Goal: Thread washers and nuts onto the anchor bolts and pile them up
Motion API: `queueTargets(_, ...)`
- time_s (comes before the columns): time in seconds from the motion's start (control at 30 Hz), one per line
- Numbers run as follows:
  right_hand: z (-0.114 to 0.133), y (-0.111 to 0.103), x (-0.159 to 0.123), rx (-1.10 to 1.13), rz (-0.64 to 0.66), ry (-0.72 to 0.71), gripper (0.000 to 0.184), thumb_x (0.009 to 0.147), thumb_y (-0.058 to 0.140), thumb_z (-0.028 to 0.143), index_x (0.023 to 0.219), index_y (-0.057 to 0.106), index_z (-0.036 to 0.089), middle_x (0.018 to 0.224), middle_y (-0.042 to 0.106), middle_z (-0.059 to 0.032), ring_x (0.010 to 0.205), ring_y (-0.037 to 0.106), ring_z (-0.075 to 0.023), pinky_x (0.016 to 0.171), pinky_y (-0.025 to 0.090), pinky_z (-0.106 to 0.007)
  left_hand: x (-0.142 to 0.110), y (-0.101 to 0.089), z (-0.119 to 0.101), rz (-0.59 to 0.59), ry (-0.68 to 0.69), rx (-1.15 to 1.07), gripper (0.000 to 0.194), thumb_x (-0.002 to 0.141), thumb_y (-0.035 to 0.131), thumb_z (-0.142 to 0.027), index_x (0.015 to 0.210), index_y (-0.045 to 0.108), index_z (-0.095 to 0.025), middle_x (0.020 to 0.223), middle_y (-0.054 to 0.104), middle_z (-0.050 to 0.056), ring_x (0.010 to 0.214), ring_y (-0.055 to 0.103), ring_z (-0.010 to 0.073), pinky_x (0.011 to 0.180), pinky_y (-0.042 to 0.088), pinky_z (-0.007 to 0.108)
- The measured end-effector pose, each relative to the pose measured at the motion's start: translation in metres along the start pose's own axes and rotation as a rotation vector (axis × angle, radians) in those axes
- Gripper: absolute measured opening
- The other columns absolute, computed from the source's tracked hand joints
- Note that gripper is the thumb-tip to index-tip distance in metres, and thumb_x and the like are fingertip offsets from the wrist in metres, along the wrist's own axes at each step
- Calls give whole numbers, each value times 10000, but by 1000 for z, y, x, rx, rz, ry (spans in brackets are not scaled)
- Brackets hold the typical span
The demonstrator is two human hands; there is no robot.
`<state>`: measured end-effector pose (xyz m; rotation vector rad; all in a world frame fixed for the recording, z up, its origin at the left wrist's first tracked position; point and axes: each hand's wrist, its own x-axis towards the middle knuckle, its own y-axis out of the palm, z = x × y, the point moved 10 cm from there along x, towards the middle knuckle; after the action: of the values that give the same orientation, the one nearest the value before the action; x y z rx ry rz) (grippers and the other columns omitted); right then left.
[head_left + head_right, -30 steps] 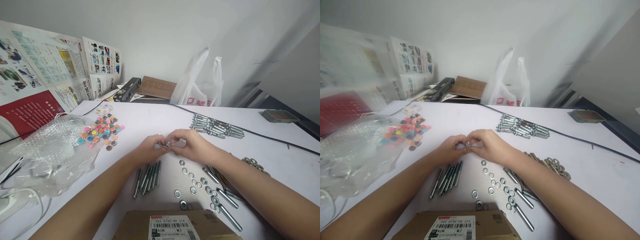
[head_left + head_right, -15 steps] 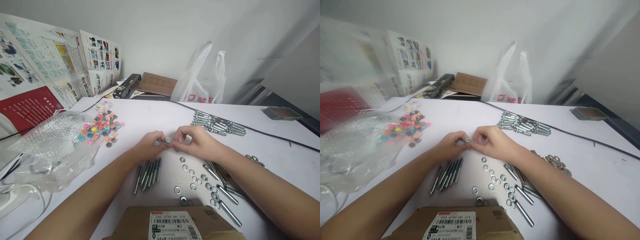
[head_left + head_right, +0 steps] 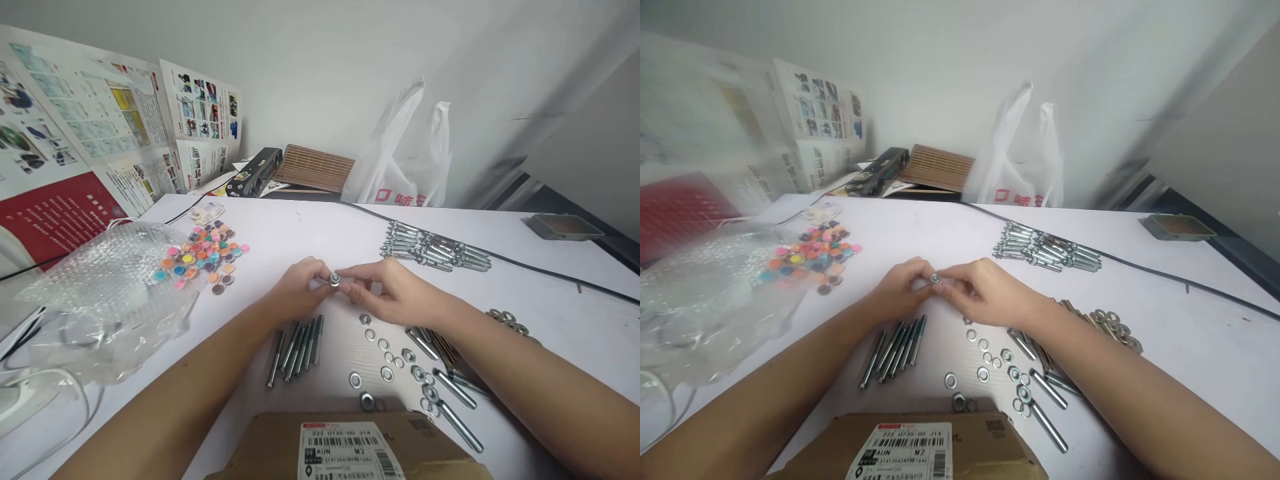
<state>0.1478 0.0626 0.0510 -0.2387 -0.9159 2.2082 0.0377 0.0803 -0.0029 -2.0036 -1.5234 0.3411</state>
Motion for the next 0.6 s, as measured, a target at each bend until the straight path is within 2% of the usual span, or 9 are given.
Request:
queueTargets(0.07, -1, -7, -2, -2, -64, 0, 503, 926, 500, 381, 481, 423, 161, 432, 329, 45, 420, 275, -59, 424, 224, -243, 1, -3, 2, -27, -6, -7, 154, 804, 655, -320, 779, 601, -178, 850, 620, 8, 826, 574, 159, 772, 436, 309)
queueTargets(0.13, 0, -20, -3, -5, -193, 3, 526, 937, 481, 389, 468, 409, 163, 426, 314, 42, 418, 275, -61, 421, 219, -246, 1, -3, 3, -25, -7, -16, 142, 797, 660, -305, 785, 598, -178, 853, 624, 7, 826, 576, 158, 783, 437, 310)
queueTargets(0.23, 0, -13, -1, -19, -147, 26, 289, 940, 489, 395, 895, 629, 147, 539, 520, 36, 478, 441, -78, 469, 321, -221, 1, -2, 2, -7, -4, -9, 141, 803, 648, -303, 778, 590, -177, 847, 629, 10, 824, 576, 164, 778, 437, 314)
queueTargets(0.3, 2, -1, 0, -19, -28, 14, 299, 946, 478, 406, 967, 632, 150, 561, 557, 31, 479, 461, -81, 478, 333, -221, 1, -2, 2, -5, -19, -3, 146, 808, 640, -303, 765, 584, -176, 838, 631, 11, 812, 576, 165, 759, 436, 310)
queueTargets(0.33, 2, 0, -1, -6, -16, 6, 349, 954, 456, 417, 836, 644, 147, 518, 531, 28, 448, 434, -78, 458, 312, -226, 1, -3, 2, -9, -29, -4, 145, 807, 640, -301, 762, 582, -176, 836, 633, 10, 809, 578, 165, 754, 436, 309)
queueTargets(0.4, 1, -13, -3, 39, -122, 1, 557, 967, 408, 445, 506, 523, 154, 410, 427, 20, 380, 347, -67, 411, 247, -242, 1, -3, 3, -12, -45, -13, 142, 798, 650, -299, 768, 586, -175, 841, 641, 7, 813, 585, 164, 762, 437, 309)
queueTargets(0.47, 0, -30, -7, 64, -271, 13, 639, 974, 381, 462, 410, 434, 165, 370, 373, 15, 359, 319, -64, 396, 226, -249, 2, -2, 3, -11, -49, -21, 143, 791, 658, -301, 779, 591, -176, 848, 648, 4, 821, 592, 164, 776, 438, 310)
queueTargets(0.53, 0, -32, -7, 35, -296, 26, 537, 974, 393, 457, 586, 600, 148, 424, 450, 18, 401, 399, -77, 429, 286, -236, 2, -1, 4, -5, -51, -20, 145, 790, 657, -310, 788, 596, -178, 848, 650, 4, 818, 591, 165, 776, 439, 314)
queueTargets(0.6, -1, -20, -2, 16, -196, 50, 393, 971, 413, 445, 952, 669, 147, 554, 576, 11, 513, 516, -104, 512, 373, -232, 2, -1, 5, -5, -63, -16, 145, 793, 649, -315, 791, 599, -180, 837, 648, 4, 811, 588, 169, 772, 440, 319)
